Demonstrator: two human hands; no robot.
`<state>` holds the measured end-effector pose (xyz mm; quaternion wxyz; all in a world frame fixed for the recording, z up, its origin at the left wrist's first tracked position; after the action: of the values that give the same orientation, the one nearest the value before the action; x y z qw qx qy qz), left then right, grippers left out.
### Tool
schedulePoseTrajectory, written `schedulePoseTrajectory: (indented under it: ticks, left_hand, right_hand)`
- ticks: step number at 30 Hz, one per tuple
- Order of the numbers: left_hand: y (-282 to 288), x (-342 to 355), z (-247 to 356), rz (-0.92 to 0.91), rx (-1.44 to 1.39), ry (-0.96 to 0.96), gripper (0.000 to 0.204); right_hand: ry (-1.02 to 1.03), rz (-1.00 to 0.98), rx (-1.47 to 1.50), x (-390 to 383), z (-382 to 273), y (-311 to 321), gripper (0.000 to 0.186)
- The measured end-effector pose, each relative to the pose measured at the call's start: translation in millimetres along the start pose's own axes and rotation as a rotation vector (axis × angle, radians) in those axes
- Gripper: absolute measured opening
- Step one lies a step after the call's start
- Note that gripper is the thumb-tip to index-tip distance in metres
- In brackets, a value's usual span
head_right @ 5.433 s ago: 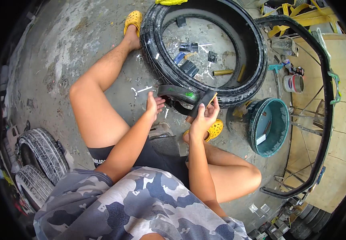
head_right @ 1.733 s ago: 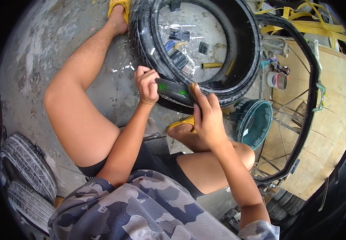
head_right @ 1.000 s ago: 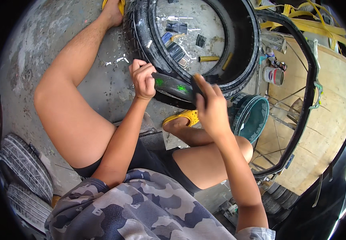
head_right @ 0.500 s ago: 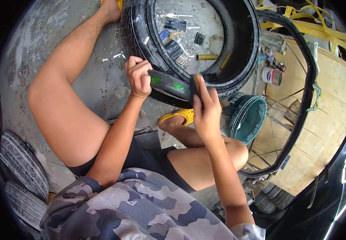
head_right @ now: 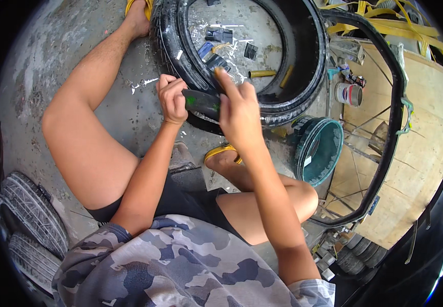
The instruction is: Cleaning and repairing a bicycle or motorcycle inner tube and tire.
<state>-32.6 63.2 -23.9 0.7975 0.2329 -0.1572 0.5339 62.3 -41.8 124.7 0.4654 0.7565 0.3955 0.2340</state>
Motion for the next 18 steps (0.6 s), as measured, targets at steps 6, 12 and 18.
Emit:
schedulePoseTrajectory:
  ticks: [6,12,18]
  left_hand:
    - [2.7,1.6,-0.7,-0.052,0.043,-0.033,0.020]
    - [1.6,13.7,26.7,-0.234,0.036,-0.171,0.016]
    - [-4.6,14.1,23.4,-0.470,0.187,-0.297,0.008]
  right_hand:
    - [-0.123,0.152,0.059,-79.4,69.3,12.5,0.050]
    - [-0.513,0.263,0.545,-92.0,83.0,35.7,0.045]
    - [-0.434,0.185,0.330,-71.8,25.0,27.4,0.037]
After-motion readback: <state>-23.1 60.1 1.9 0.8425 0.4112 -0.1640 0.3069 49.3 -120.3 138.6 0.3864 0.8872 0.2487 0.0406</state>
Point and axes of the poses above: each hand's wrist, its own x-axis towards the middle knuckle, its own y-axis out of the back of the hand, z = x × y, the point moved 1 cm from there along x, towards the middle knuckle, and after that the axes turned 5 degrees about -y, right-handed, at the moved point
